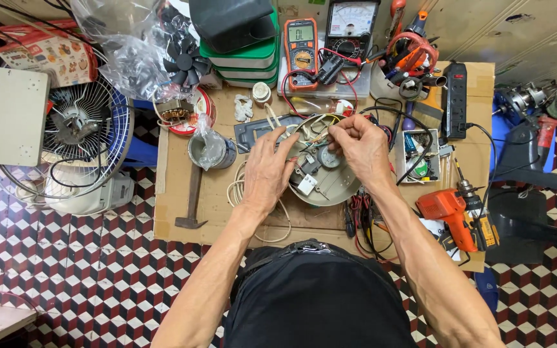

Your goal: Repairing and wiring the electrical components inside a fan base on a cluttered workbench.

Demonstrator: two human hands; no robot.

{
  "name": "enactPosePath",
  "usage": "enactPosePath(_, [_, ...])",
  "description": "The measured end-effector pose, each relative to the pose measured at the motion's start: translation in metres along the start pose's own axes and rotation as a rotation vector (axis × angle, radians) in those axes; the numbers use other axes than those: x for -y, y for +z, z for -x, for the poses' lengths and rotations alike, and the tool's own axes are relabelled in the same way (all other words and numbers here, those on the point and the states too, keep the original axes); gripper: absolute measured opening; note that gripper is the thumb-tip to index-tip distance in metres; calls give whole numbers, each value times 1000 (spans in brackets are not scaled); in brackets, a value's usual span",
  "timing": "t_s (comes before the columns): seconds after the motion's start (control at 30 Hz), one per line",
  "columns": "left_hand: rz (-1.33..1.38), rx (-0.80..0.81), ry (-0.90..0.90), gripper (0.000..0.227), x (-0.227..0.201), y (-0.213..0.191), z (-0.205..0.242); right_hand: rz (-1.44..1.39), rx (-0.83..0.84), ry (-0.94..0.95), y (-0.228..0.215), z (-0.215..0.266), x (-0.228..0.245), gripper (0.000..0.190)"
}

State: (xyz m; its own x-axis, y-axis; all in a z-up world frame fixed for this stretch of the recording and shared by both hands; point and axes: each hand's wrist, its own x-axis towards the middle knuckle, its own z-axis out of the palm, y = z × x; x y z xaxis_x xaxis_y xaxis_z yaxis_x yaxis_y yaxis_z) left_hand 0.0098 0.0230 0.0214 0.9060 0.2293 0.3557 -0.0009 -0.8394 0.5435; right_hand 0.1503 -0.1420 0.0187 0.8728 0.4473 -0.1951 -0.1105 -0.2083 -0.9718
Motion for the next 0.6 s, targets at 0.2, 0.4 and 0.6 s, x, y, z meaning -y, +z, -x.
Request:
enactPosePath(0.2, [-10, 13, 36, 50, -1, 7, -23, 55, 47, -20, -12, -12, 12, 13])
enactPosePath(0.4, [-5, -15, -54, 30, 0, 25, -28, 184, 125, -107, -22, -15, 36, 16])
enactPosePath(0.6, [-14, -50, -75, 26, 0, 29, -25, 407, 134, -209, -25, -11, 56, 18])
